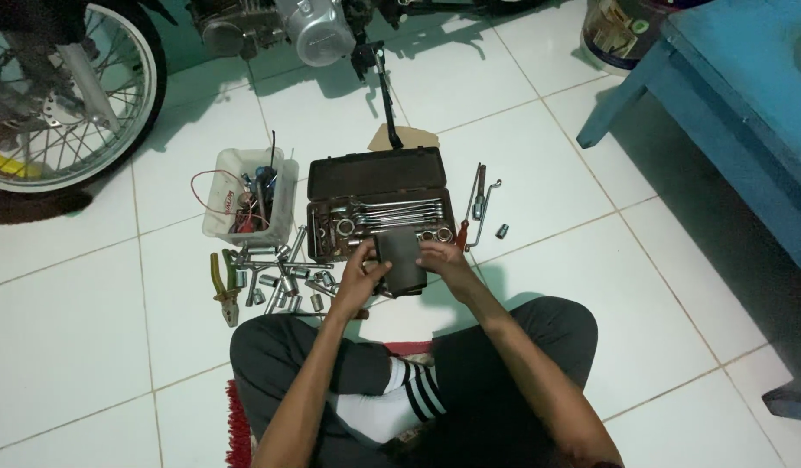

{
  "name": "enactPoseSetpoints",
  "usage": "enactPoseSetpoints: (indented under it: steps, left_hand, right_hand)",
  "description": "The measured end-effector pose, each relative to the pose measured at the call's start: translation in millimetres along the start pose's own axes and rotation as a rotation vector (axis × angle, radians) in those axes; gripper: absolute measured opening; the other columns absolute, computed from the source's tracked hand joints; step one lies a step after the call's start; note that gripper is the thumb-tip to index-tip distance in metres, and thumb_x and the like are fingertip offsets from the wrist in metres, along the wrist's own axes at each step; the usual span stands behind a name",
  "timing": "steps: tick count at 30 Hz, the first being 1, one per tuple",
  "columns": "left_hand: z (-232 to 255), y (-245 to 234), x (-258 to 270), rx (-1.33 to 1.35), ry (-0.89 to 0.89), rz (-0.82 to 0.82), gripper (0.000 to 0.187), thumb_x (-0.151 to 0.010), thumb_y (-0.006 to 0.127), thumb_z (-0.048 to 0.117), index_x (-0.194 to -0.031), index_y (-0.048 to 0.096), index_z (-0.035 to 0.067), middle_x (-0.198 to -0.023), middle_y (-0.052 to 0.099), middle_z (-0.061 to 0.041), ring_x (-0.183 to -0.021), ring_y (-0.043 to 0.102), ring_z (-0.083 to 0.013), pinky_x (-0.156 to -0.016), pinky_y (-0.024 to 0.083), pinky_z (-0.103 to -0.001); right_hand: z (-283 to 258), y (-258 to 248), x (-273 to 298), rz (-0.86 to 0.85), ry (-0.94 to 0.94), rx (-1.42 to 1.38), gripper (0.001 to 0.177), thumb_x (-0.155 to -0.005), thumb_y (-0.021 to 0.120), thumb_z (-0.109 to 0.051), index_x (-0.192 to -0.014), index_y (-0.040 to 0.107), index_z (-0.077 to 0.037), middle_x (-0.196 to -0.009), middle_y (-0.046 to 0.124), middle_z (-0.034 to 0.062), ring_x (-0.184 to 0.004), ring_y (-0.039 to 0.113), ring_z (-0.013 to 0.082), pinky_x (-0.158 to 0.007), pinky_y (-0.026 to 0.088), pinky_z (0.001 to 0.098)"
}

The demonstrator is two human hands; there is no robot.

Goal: Repairing a small mechanical component from a motorcycle using hand tools while sitting on the floor.

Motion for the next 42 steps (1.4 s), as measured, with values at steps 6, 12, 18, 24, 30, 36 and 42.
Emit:
enactPoseSetpoints:
  steps: [6, 12, 18, 24, 30, 36, 42]
  left_hand:
    - [-15, -10, -11, 0.162, -0.074, -0.081, 0.024, -0.090, 0.064, 0.018, -0.108, 0.074, 0.005, -0.109, 0.070, -0.013, -0.103, 0.068, -0.0222, -0.095, 0.055, -0.042]
    - [1, 2, -8, -0.352, -0.104, -0.231, 0.050, -0.077, 0.075, 0.016, -0.125, 0.066, 0.013, -0.098, 0.065, -0.008, -0.091, 0.061, -0.0195, -0.084, 0.055, -0.037]
    - [-38, -2, -34, -0.365, -0.063, 0.051, 0.043, -0.079, 0.076, 0.021, -0.122, 0.069, 0.019, -0.106, 0.070, -0.007, -0.091, 0.059, -0.0151, -0.082, 0.052, -0.033]
    - [-27, 7, -17, -0.187, -0.071, 0.039, 0.049, -0.085, 0.079, 0.018, -0.130, 0.064, 0.008, -0.111, 0.063, -0.012, -0.097, 0.057, -0.0185, -0.090, 0.051, -0.039]
    - [-61, -9, -31, 0.020, -0.026, -0.031, 0.053, -0.083, 0.081, 0.008, -0.132, 0.059, 0.005, -0.109, 0.058, -0.002, -0.098, 0.059, -0.0097, -0.092, 0.055, -0.030]
    - [-60, -9, -18, -0.674, -0.125, 0.041, 0.040, -0.089, 0.076, 0.026, -0.122, 0.064, 0.006, -0.113, 0.068, -0.016, -0.112, 0.066, -0.0380, -0.093, 0.054, -0.055]
    - [-103, -7, -12, -0.954, 0.070, 0.035, 0.055, -0.079, 0.082, 0.014, -0.130, 0.062, 0.006, -0.111, 0.068, -0.016, -0.108, 0.066, -0.0392, -0.091, 0.057, -0.051]
  right_hand:
    - [-16, 6, 2, -0.056, -0.275, 0.070, 0.012, -0.088, 0.068, 0.007, -0.094, 0.078, 0.005, -0.104, 0.075, 0.0218, -0.107, 0.069, 0.0292, -0.095, 0.053, 0.0420]
    - [-29, 26, 15, -0.101, -0.313, 0.339, 0.021, -0.094, 0.063, 0.008, -0.103, 0.080, -0.001, -0.109, 0.077, 0.0193, -0.114, 0.068, 0.0362, -0.095, 0.053, 0.0462]
    - [-41, 33, 26, -0.122, -0.058, 0.412, 0.064, -0.094, 0.077, -0.020, -0.152, 0.051, -0.016, -0.134, 0.066, 0.0125, -0.133, 0.055, 0.0319, -0.106, 0.042, 0.0476]
    - [-17, 15, 11, 0.056, -0.091, 0.383, 0.061, -0.083, 0.085, -0.010, -0.132, 0.057, 0.011, -0.120, 0.063, 0.0335, -0.122, 0.061, 0.0445, -0.100, 0.051, 0.0494]
    - [-35, 25, 18, 0.009, -0.018, 0.231, 0.050, -0.085, 0.080, -0.014, -0.131, 0.066, -0.002, -0.119, 0.068, 0.0149, -0.119, 0.062, 0.0300, -0.098, 0.053, 0.0451]
    - [-16, -11, -1, 0.201, -0.113, 0.238, 0.044, -0.088, 0.078, -0.005, -0.131, 0.067, -0.005, -0.120, 0.071, 0.0133, -0.114, 0.066, 0.0250, -0.091, 0.055, 0.0410]
    - [1, -11, -5, 0.292, -0.209, 0.434, 0.035, -0.085, 0.078, -0.002, -0.119, 0.070, -0.004, -0.117, 0.072, 0.0142, -0.111, 0.068, 0.0282, -0.091, 0.053, 0.0421]
Point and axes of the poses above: each hand's wrist, its own x-axis away from the middle knuckle, its own y-axis out of the palm, z = x × y, the point moved 2 cm from there along -x, towards the middle knuckle
